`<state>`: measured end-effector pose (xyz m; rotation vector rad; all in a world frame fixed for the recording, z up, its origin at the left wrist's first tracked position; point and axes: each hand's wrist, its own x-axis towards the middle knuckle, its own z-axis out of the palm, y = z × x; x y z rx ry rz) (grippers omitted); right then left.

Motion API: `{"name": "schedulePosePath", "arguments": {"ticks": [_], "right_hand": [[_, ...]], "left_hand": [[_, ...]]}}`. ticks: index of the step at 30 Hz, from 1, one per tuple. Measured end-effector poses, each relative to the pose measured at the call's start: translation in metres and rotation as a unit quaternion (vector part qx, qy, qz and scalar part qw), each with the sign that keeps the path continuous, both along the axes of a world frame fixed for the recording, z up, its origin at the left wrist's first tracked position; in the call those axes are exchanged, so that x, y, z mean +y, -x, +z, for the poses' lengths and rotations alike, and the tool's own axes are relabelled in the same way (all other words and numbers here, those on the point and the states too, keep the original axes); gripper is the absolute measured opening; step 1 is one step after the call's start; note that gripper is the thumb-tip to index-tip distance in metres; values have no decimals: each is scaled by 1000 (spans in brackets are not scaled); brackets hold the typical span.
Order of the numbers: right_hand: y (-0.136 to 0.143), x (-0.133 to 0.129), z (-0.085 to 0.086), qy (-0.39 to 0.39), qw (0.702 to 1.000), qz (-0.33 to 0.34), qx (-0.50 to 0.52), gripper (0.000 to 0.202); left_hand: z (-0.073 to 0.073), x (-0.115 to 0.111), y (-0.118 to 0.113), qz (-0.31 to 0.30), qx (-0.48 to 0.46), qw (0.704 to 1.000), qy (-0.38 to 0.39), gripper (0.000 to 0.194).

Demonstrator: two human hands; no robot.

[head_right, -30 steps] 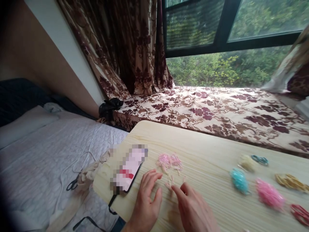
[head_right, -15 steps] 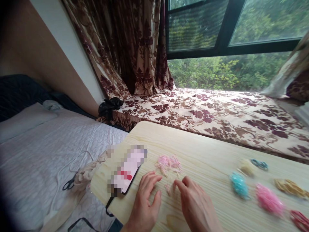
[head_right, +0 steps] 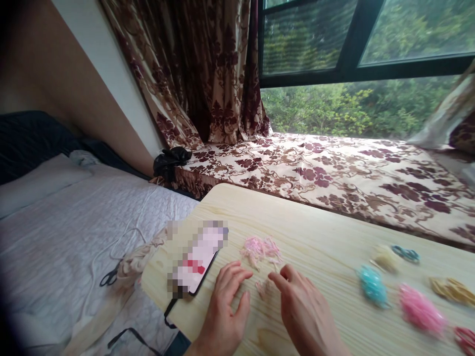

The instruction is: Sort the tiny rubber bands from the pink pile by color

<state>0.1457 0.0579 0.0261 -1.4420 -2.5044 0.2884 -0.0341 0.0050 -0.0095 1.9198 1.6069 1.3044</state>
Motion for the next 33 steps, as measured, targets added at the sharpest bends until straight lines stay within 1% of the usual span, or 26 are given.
{"name": "schedulePosePath", "arguments": {"ticks": [4, 10, 18, 26, 28, 30, 32, 33], "right_hand": [[-3, 4, 1, 8, 1000, 1, 1, 31], [5, 9, 5, 29, 999, 8, -17, 20], [14, 12, 12, 45, 999, -3, -18, 24], [15, 11, 11, 57, 998, -2, 23, 29], [11, 10, 14, 62, 997, -2, 42, 31], [1, 9, 18, 61, 996, -7, 61, 35], [-21, 12, 23, 55, 994, -22, 87, 36], [-37, 15, 25, 50, 993, -39, 100, 36]], "left_hand": [[0, -1, 0, -2, 0, 1000, 3, 40], [2, -1, 0, -3, -5, 1000, 0, 40], [1, 1, -1, -9, 1, 1000, -1, 40], [1, 0, -1, -7, 4, 1000, -1, 40], [0, 0, -1, 1, 10, 1000, -4, 40], [-3, 1, 0, 6, 21, 1000, -10, 38], [-9, 2, 2, 6, 39, 999, -23, 37], [-13, 3, 4, 7, 49, 998, -33, 37]]}}
